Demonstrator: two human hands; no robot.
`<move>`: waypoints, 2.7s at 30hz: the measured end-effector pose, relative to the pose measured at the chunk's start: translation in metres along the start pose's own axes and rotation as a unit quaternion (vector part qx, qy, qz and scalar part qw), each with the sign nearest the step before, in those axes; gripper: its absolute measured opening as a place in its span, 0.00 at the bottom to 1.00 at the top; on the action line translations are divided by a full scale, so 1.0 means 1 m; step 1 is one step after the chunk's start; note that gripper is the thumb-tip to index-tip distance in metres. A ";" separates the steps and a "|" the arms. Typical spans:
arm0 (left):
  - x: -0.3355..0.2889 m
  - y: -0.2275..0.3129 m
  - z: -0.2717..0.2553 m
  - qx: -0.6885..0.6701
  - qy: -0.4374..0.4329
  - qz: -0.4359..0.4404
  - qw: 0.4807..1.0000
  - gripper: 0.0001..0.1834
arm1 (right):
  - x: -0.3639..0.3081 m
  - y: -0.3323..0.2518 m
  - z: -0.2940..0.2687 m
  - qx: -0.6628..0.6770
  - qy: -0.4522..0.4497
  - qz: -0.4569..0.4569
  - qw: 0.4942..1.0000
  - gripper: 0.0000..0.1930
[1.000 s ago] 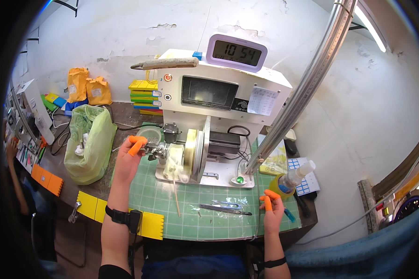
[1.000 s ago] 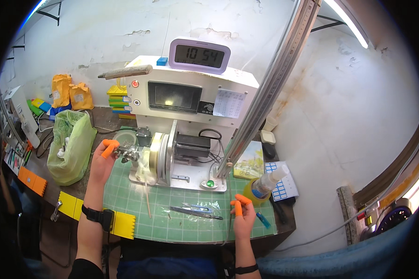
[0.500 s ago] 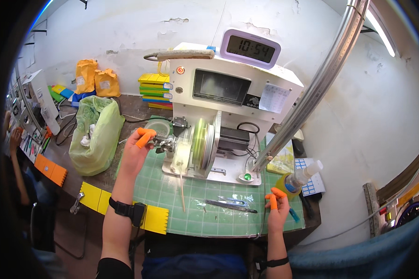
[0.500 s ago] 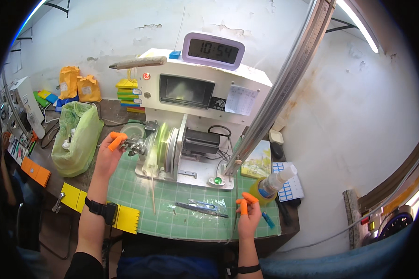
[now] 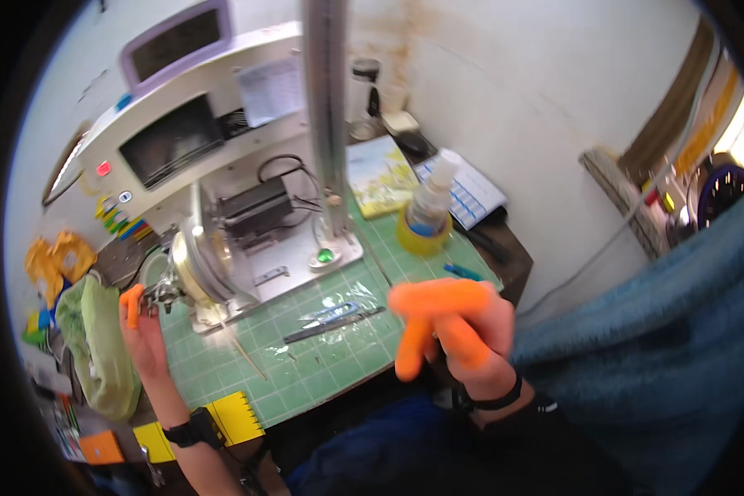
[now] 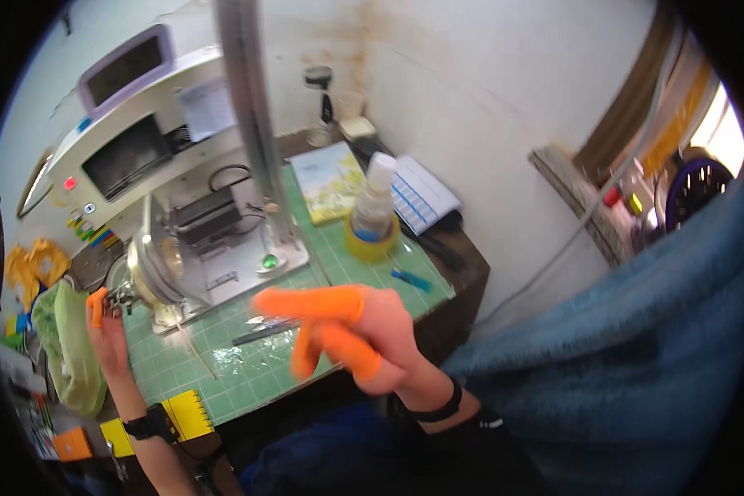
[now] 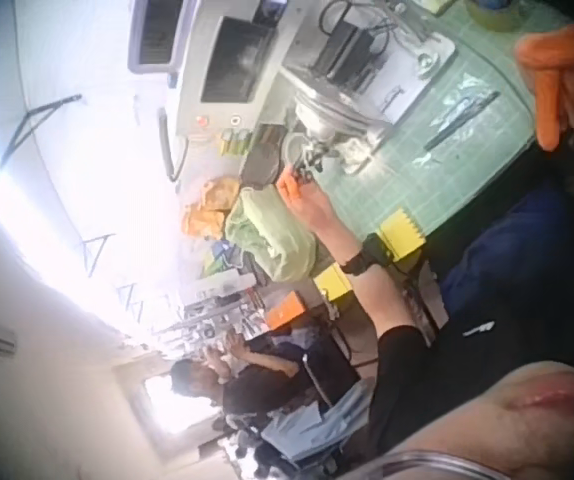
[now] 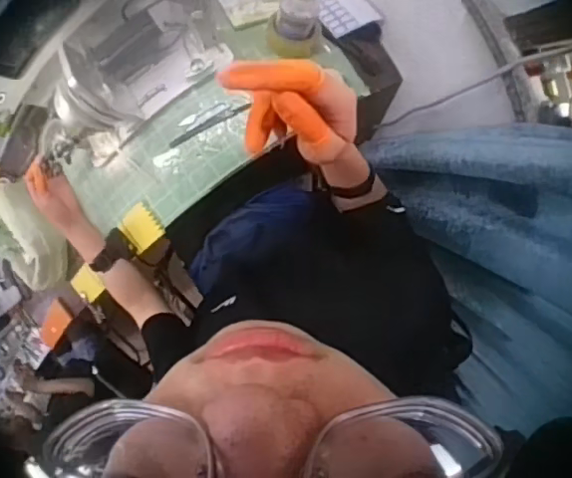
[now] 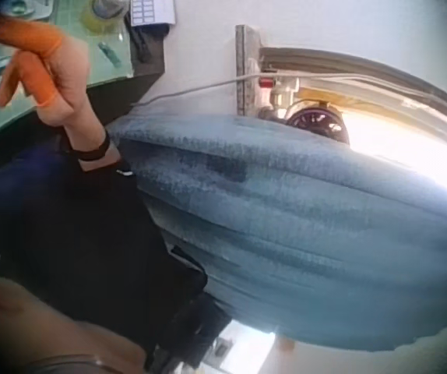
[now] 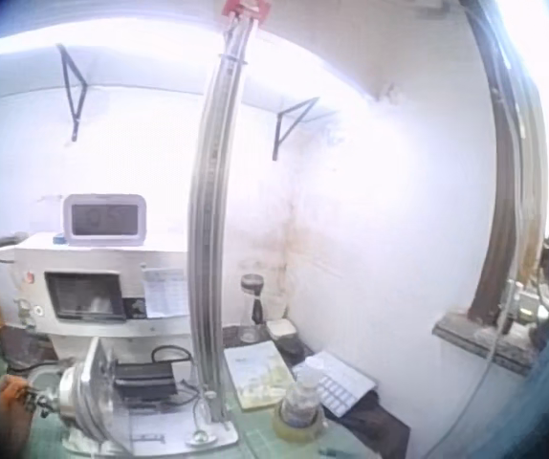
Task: Assembling small mechanical components using a winding machine and glue.
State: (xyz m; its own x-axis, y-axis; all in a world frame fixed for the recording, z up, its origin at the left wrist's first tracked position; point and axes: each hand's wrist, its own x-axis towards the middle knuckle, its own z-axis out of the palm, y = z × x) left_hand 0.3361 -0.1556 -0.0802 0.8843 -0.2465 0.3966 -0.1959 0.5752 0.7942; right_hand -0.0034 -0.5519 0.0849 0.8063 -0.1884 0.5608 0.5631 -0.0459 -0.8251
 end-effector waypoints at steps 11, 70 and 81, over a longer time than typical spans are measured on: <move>0.011 -0.004 -0.019 -0.030 -0.089 -0.033 0.995 0.19 | 0.006 -0.024 -0.001 0.204 -0.118 -0.241 0.941 0.15; -0.009 0.014 0.056 0.002 0.024 -0.016 1.000 0.10 | -0.015 -0.010 -0.211 0.291 0.252 -0.353 0.853 0.21; -0.005 0.006 0.058 -0.002 0.008 -0.020 1.000 0.08 | -0.027 -0.008 -0.250 0.272 0.309 -0.330 0.849 0.21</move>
State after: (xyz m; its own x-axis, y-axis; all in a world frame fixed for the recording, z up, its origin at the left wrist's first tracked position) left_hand 0.3058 -0.1961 -0.0510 0.8979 -0.2575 0.3571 -0.1583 0.5681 0.8076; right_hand -0.0754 -0.7914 0.0594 0.1271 -0.7844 0.6071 0.9916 0.0860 -0.0964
